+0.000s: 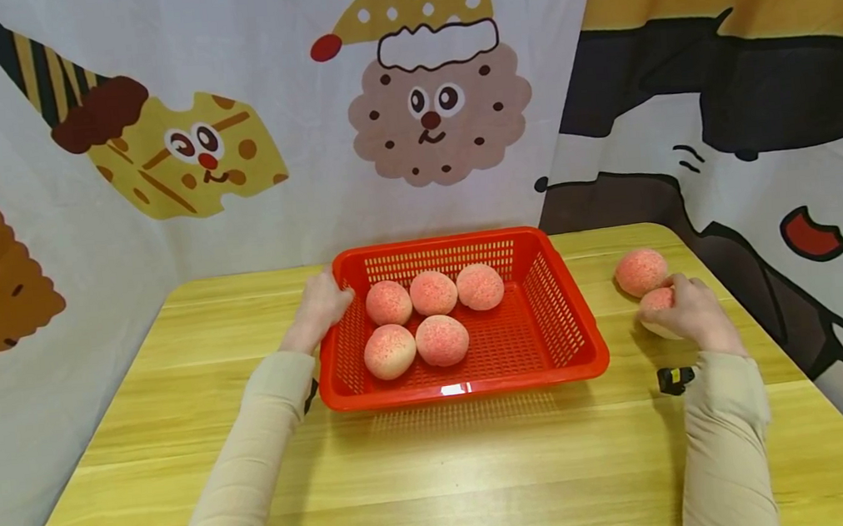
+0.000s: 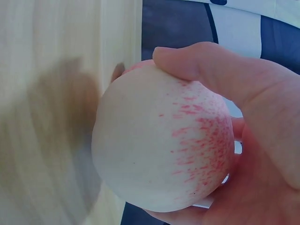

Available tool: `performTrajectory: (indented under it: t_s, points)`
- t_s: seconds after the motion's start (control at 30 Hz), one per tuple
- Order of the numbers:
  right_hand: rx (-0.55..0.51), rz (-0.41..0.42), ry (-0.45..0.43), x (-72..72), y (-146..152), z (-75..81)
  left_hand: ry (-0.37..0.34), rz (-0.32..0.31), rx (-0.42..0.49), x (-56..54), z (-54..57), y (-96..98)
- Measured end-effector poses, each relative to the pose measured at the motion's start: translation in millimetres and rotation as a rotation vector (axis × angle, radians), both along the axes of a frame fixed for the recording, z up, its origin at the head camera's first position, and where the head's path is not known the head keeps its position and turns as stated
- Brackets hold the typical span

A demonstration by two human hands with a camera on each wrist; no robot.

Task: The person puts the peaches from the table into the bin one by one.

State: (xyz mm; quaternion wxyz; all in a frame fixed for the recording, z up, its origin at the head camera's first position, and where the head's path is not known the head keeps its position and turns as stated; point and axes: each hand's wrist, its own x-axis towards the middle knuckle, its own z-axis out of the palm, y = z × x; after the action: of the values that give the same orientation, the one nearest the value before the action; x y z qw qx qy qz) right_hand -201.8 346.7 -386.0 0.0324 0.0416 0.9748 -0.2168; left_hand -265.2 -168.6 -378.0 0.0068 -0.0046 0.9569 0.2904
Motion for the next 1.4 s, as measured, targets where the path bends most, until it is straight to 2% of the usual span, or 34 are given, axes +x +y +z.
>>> performTrajectory:
  t_s: [0.37,0.77,1.13,1.4]
  points:
    - [0.01,0.029,0.042,-5.8,-13.8,12.2,-0.03,0.014,0.006,1.0,0.8,0.7]
    - [0.038,0.104,0.141,-11.7,-37.9,39.6,-0.014,0.007,-0.008,0.1,0.9,1.5]
    - [0.086,0.264,0.194,-14.7,-70.2,80.7,-0.028,0.014,0.01,0.8,1.2,0.7]
    - [0.134,0.421,0.131,-17.3,-103.9,102.7,-0.024,0.014,-0.001,0.7,1.3,0.6]
